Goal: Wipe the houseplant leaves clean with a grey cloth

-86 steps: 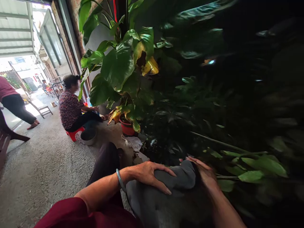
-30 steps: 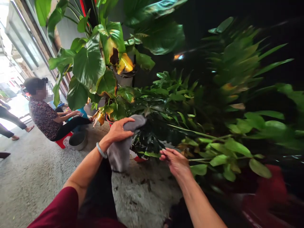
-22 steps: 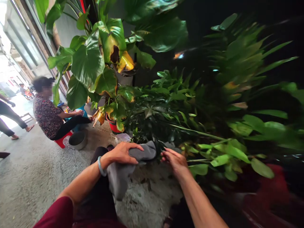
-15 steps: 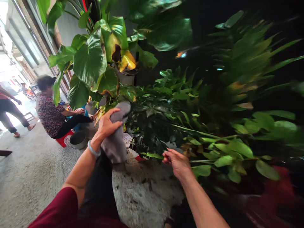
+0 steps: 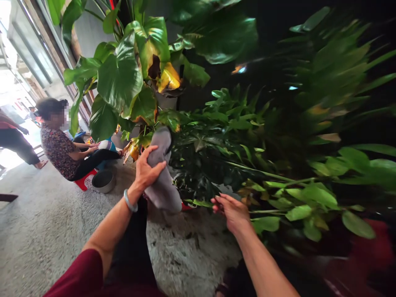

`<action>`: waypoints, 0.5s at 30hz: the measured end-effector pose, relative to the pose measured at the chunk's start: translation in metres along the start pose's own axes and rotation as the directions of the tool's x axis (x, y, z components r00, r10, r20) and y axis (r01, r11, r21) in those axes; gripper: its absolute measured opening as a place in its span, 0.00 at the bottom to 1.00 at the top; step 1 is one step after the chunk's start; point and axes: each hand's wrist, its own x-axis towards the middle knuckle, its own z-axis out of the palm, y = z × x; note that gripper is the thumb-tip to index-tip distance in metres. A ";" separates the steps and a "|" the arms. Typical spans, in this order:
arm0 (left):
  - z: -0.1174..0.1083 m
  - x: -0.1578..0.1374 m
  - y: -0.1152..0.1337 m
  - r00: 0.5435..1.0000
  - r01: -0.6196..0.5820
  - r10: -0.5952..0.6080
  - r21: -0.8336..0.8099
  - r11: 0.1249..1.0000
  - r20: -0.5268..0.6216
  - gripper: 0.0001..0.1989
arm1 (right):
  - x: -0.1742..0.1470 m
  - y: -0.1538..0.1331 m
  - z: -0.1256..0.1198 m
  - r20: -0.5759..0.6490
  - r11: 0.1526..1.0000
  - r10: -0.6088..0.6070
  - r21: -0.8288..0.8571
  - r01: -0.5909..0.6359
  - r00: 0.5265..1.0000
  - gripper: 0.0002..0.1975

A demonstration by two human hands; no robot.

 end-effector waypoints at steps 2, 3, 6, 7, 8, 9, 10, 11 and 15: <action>0.012 0.019 -0.010 0.999 0.036 -0.037 0.036 0.999 0.032 0.28 | 0.000 0.001 0.002 -0.012 1.000 -0.007 0.000 0.007 1.000 0.16; 0.019 0.019 -0.018 0.994 0.081 -0.084 0.048 0.996 0.073 0.28 | 0.001 0.002 0.003 -0.018 1.000 -0.010 -0.002 0.010 1.000 0.16; 0.037 -0.018 -0.039 0.948 0.191 -0.205 0.082 0.978 0.242 0.27 | 0.003 0.003 0.003 -0.021 1.000 -0.018 -0.020 0.018 1.000 0.16; 0.039 -0.036 -0.043 0.920 0.201 -0.214 0.075 0.977 0.329 0.27 | 0.003 0.004 0.002 -0.015 0.999 -0.021 -0.030 0.021 1.000 0.15; 0.038 -0.054 -0.043 0.881 0.208 -0.213 0.059 0.976 0.423 0.27 | 0.003 0.004 0.001 -0.008 0.999 -0.026 -0.040 0.025 1.000 0.15; 0.035 -0.069 -0.039 0.841 0.225 -0.219 0.049 0.973 0.494 0.27 | 0.004 0.004 0.000 -0.003 0.998 -0.032 -0.049 0.032 0.999 0.15; 0.031 -0.078 -0.033 0.817 0.239 -0.221 0.036 0.970 0.533 0.27 | 0.004 0.004 -0.002 0.001 0.998 -0.041 -0.055 0.041 0.999 0.14; 0.025 -0.082 -0.024 0.815 0.245 -0.216 0.017 0.969 0.537 0.27 | 0.004 0.004 -0.003 0.002 0.997 -0.051 -0.059 0.051 0.999 0.14; 0.009 -0.049 0.012 0.949 0.178 -0.152 -0.072 0.981 0.275 0.28 | 0.005 0.005 -0.004 -0.004 0.991 -0.106 -0.079 0.105 0.994 0.15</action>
